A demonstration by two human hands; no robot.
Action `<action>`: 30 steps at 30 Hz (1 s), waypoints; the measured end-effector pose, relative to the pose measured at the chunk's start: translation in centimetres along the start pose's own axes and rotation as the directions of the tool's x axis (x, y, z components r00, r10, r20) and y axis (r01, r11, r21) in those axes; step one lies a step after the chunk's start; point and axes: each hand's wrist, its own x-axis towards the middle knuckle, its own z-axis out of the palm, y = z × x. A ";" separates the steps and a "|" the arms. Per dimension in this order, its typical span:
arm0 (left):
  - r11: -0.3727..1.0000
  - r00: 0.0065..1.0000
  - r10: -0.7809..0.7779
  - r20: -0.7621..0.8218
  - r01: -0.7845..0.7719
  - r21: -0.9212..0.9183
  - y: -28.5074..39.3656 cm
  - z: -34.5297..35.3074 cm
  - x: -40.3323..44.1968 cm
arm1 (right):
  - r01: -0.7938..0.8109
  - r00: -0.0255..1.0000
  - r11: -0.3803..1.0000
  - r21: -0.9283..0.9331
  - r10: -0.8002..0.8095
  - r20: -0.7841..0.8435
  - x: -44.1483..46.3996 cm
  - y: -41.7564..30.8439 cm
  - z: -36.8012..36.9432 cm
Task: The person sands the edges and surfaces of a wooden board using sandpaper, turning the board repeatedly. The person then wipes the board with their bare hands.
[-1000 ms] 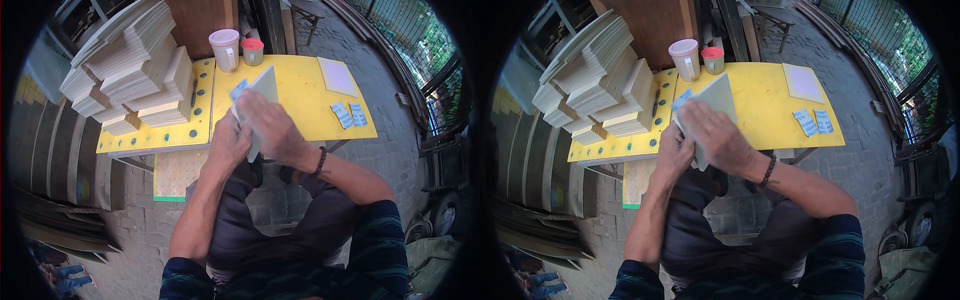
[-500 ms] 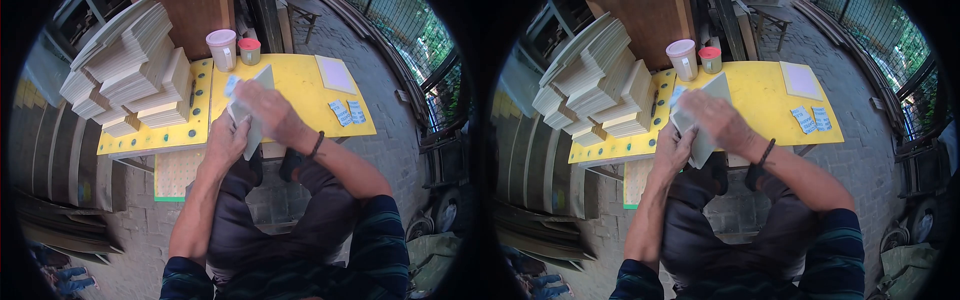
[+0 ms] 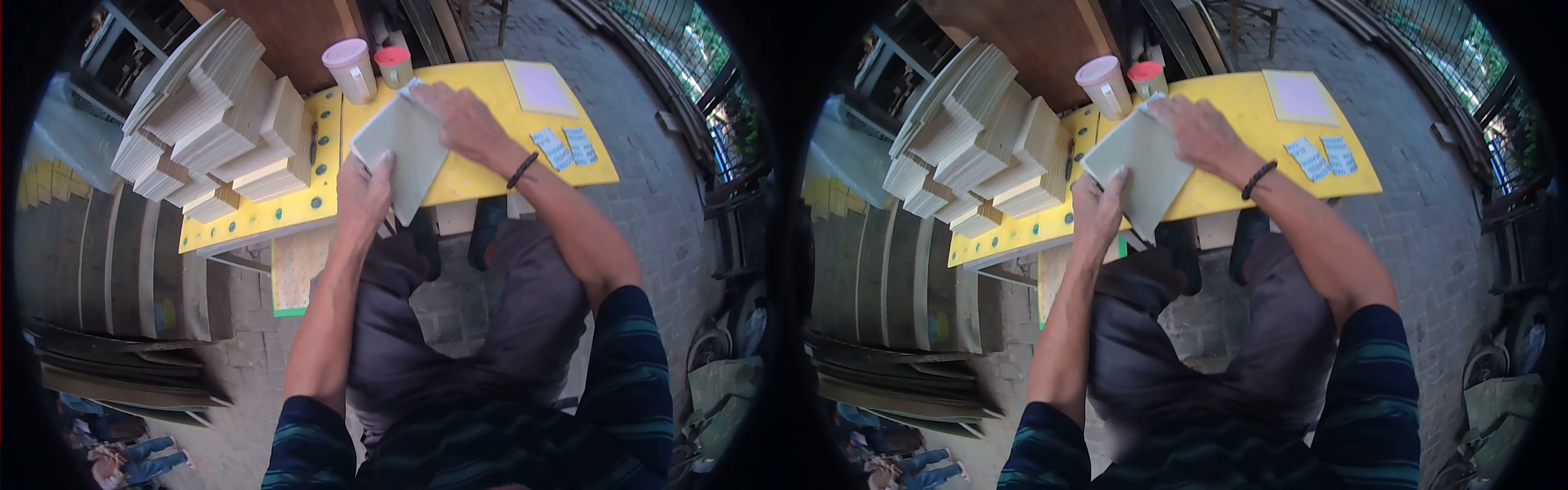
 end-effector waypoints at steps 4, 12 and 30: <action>0.998 1.000 -0.014 0.023 0.013 0.064 0.2 1.5 1.4 | -0.149 0.981 0.965 -0.217 0.173 0.092 1.1 0.6 -2.7; 0.987 0.995 0.098 0.020 -0.100 0.123 2.7 4.8 1.4 | -0.141 0.987 0.955 -0.260 0.157 0.042 -0.3 4.0 -1.9; 0.884 0.928 -0.369 0.043 0.365 -0.292 0.4 3.5 -1.3 | 0.025 0.995 0.979 -0.205 -0.004 0.104 -0.8 0.3 -3.9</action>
